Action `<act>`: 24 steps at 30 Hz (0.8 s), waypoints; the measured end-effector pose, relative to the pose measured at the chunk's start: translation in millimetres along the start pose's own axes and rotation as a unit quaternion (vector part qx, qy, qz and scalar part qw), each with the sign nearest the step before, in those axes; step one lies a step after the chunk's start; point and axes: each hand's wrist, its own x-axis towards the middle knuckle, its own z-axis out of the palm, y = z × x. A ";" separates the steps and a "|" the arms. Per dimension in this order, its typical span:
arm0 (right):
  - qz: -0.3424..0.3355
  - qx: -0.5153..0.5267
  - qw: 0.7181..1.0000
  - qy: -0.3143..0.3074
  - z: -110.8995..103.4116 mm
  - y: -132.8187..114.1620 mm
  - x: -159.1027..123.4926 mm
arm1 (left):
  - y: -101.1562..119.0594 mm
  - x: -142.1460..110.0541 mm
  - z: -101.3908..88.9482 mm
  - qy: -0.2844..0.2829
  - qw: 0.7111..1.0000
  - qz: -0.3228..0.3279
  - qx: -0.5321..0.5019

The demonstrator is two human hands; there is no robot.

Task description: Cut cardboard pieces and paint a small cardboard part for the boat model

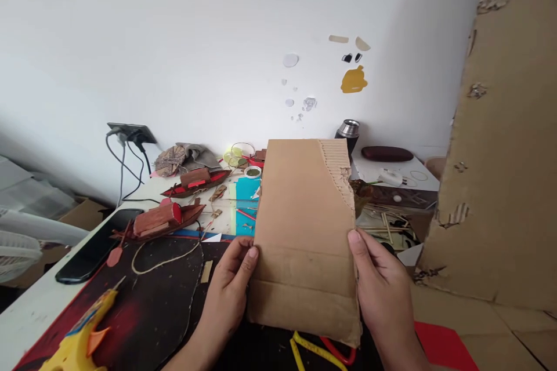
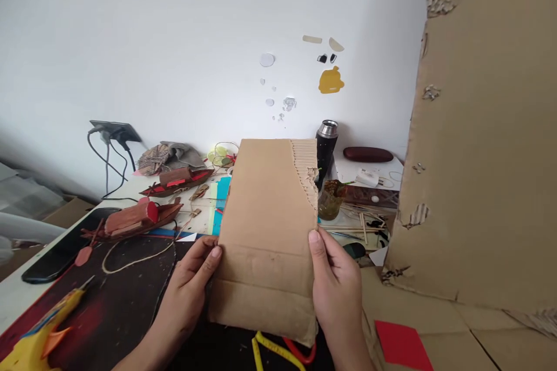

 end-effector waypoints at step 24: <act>-0.091 0.039 0.994 -0.035 12.9 11.5 1.7 | 7.6 -1.6 -2.7 -0.052 0.994 0.080 -0.044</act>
